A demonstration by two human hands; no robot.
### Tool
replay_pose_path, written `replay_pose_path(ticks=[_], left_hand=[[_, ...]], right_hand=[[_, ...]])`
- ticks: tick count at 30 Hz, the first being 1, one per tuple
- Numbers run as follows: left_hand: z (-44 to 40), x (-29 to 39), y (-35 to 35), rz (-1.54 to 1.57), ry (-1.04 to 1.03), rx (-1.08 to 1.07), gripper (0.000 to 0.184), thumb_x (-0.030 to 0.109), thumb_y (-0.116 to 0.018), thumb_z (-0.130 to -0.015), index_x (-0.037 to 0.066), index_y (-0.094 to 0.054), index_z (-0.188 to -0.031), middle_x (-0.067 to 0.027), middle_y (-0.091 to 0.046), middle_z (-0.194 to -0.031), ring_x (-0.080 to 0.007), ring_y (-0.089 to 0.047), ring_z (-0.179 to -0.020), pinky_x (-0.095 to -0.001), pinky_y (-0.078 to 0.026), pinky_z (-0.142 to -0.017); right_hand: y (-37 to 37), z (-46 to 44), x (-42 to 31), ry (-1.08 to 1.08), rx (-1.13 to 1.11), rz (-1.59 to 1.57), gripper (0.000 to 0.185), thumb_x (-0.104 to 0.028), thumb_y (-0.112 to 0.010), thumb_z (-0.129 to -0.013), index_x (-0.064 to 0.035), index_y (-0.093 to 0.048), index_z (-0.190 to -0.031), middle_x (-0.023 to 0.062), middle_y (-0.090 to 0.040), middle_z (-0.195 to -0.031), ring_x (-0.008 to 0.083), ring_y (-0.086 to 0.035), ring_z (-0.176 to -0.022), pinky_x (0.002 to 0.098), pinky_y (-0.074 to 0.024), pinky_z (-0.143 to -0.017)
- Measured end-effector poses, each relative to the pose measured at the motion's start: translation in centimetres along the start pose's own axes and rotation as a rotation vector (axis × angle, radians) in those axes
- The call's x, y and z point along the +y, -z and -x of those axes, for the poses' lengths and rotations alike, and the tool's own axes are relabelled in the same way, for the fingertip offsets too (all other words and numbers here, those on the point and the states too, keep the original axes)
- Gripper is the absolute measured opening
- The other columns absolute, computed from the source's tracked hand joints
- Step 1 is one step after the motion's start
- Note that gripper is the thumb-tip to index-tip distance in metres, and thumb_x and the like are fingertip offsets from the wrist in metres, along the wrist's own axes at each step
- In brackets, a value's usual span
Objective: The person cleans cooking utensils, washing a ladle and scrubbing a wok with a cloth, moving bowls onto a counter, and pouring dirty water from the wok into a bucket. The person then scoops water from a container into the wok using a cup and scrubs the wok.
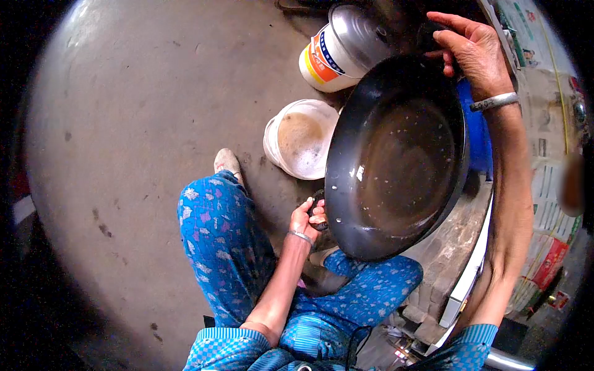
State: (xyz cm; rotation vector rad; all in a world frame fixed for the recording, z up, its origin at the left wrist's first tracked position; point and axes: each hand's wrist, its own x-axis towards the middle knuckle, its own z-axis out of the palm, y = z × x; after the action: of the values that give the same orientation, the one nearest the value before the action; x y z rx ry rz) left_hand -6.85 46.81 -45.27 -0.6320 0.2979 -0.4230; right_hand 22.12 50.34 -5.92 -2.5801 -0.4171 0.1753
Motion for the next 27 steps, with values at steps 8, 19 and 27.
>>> replay_pose_path(ticks=[8,19,27], left_hand=[[0.8,-0.5,-5.2,0.118,0.004,0.492,0.028,0.025,-0.045,-0.089,-0.003,-0.048,-0.092,-0.0021,-0.041,-0.058,-0.0090,-0.033,-0.042,-0.0201,-0.030,-0.037],[0.8,0.1,-5.5,-0.180,-0.075,0.520,0.032,0.030,-0.040,-0.091,-0.001,-0.048,-0.091,0.0001,-0.039,-0.056,-0.0079,-0.029,-0.042,-0.0207,-0.028,-0.038],[1.7,-1.6,-9.0,-0.749,-0.122,0.760,0.036,0.033,-0.037,-0.091,0.002,-0.054,-0.083,0.0017,-0.038,-0.052,-0.0088,-0.027,-0.039,-0.0220,-0.024,-0.036]], right_hand=[[0.3,0.8,0.9,-0.011,0.029,0.000,0.032,-0.010,-0.055,-0.079,-0.0037,-0.057,-0.111,-0.0026,-0.049,-0.059,0.0030,-0.045,-0.047,0.0175,-0.0407,-0.041],[5.3,7.9,4.7,-0.121,0.276,0.083,0.034,-0.014,-0.057,-0.076,0.0025,-0.056,-0.105,0.0052,-0.051,-0.051,0.0104,-0.048,-0.041,0.0251,-0.0400,-0.040],[9.8,23.1,13.0,-0.370,0.665,-0.321,0.033,-0.009,-0.056,-0.077,0.0092,-0.053,-0.105,0.0038,-0.046,-0.049,0.0114,-0.044,-0.039,0.0248,-0.0357,-0.036]])
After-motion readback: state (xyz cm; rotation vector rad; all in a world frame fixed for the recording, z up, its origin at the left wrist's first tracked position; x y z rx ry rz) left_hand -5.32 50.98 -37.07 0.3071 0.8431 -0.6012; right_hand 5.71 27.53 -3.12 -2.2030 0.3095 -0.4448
